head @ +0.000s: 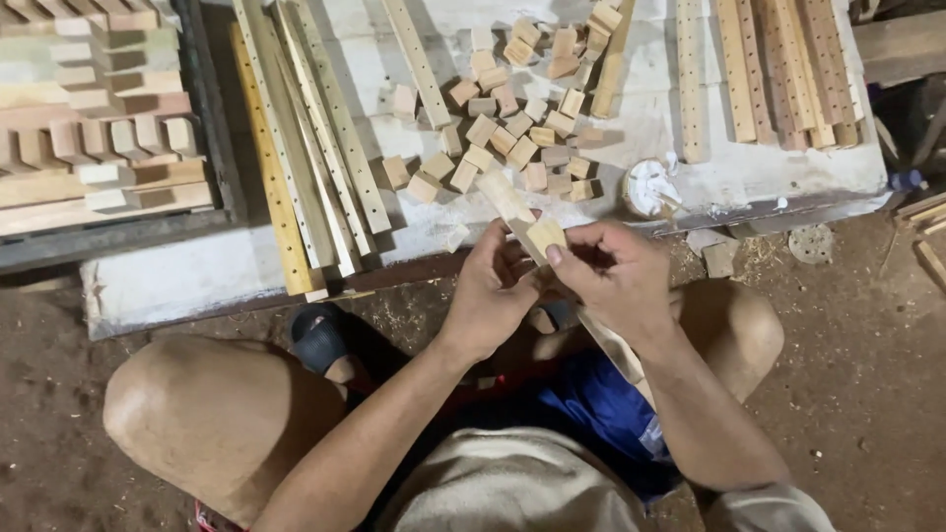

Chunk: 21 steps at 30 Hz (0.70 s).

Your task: The person sits on the floor and repeatedly applies glue to small wooden blocks using a stick, then inserts them into slots on longer wooden strips. The person places the assembled pieces into a tray and continues the cycle.

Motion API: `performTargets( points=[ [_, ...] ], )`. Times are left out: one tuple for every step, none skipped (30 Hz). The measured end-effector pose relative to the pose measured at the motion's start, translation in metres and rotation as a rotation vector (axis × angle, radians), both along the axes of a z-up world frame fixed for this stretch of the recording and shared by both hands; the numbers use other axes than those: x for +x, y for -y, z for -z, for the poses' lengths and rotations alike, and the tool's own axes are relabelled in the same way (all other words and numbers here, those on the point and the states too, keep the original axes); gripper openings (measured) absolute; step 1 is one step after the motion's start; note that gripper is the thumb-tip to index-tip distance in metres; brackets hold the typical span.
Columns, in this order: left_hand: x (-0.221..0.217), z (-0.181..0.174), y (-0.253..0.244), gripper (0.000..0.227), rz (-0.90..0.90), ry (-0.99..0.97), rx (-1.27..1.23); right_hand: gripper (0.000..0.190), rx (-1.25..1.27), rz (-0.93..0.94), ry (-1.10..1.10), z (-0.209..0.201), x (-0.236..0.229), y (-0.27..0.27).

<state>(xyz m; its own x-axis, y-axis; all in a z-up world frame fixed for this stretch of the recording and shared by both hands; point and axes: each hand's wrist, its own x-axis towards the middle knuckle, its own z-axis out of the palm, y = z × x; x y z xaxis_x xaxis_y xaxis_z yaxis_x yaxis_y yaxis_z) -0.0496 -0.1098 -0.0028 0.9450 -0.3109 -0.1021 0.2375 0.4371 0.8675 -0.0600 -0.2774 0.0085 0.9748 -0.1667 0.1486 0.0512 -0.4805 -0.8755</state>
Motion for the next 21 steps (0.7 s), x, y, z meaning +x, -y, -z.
performTargets(
  points=[
    [0.001,0.01,-0.001,0.047,-0.003,-0.005,-0.004,0.018,-0.004,-0.003,-0.005,0.007,0.0,0.004],
    [0.001,0.02,-0.002,0.048,0.018,-0.006,-0.03,0.02,-0.044,-0.03,0.097,0.014,-0.001,0.007],
    [0.001,0.029,-0.004,0.05,0.039,-0.007,-0.057,0.022,-0.083,-0.058,0.199,0.02,-0.003,0.01],
    [-0.001,0.027,-0.002,0.05,0.041,-0.007,-0.058,0.022,-0.084,-0.056,0.198,0.022,-0.004,0.011],
    [-0.002,0.025,0.0,0.05,0.048,-0.013,-0.142,0.023,-0.117,-0.088,0.244,0.024,-0.005,0.013],
    [-0.002,0.022,0.002,0.051,0.055,-0.017,-0.227,0.025,-0.15,-0.119,0.293,0.025,-0.005,0.015],
    [0.0,0.024,0.006,0.051,0.057,-0.015,-0.227,0.025,-0.151,-0.118,0.295,0.036,-0.004,0.015],
    [0.0,0.026,0.009,0.049,0.0,0.025,-0.181,0.019,-0.192,-0.097,0.419,0.047,-0.004,0.016],
    [0.0,0.028,0.012,0.047,-0.056,0.065,-0.134,0.014,-0.233,-0.075,0.543,0.058,-0.004,0.016],
    [-0.001,0.024,0.01,0.047,-0.058,0.065,-0.135,0.014,-0.233,-0.078,0.543,0.053,-0.004,0.014],
    [-0.003,0.02,0.009,0.047,-0.059,0.059,-0.132,0.011,-0.304,-0.078,0.596,0.048,-0.004,0.011],
    [-0.005,0.016,0.007,0.048,-0.06,0.054,-0.129,0.01,-0.374,-0.079,0.649,0.043,-0.005,0.008],
    [-0.006,0.012,0.005,0.048,-0.063,0.053,-0.13,0.01,-0.374,-0.081,0.648,0.035,-0.004,0.002],
    [-0.008,0.008,0.003,0.049,-0.062,0.045,-0.125,0.01,-0.366,-0.102,0.674,0.027,-0.003,-0.004],
    [-0.009,0.004,0.0,0.05,-0.06,0.038,-0.12,0.014,-0.357,-0.124,0.701,0.019,-0.002,-0.01],
    [-0.006,0.013,0.0,0.05,-0.06,0.038,-0.12,0.014,-0.357,-0.124,0.7,0.02,-0.004,-0.01],
    [-0.003,0.022,-0.001,0.05,-0.068,0.064,-0.108,0.01,-0.378,-0.107,0.714,0.021,-0.005,-0.01],
    [0.0,0.031,-0.001,0.049,-0.074,0.091,-0.096,0.007,-0.4,-0.089,0.728,0.022,-0.007,-0.011],
    [0.0,0.031,0.0,0.049,-0.073,0.09,-0.096,0.007,-0.401,-0.088,0.727,0.023,-0.007,-0.013],
    [0.0,0.031,0.001,0.05,-0.085,0.096,-0.091,0.004,-0.381,-0.059,0.754,0.024,-0.007,-0.015],
    [-0.001,0.031,0.001,0.051,-0.096,0.102,-0.087,0.005,-0.361,-0.03,0.78,0.025,-0.007,-0.017]
  ],
)
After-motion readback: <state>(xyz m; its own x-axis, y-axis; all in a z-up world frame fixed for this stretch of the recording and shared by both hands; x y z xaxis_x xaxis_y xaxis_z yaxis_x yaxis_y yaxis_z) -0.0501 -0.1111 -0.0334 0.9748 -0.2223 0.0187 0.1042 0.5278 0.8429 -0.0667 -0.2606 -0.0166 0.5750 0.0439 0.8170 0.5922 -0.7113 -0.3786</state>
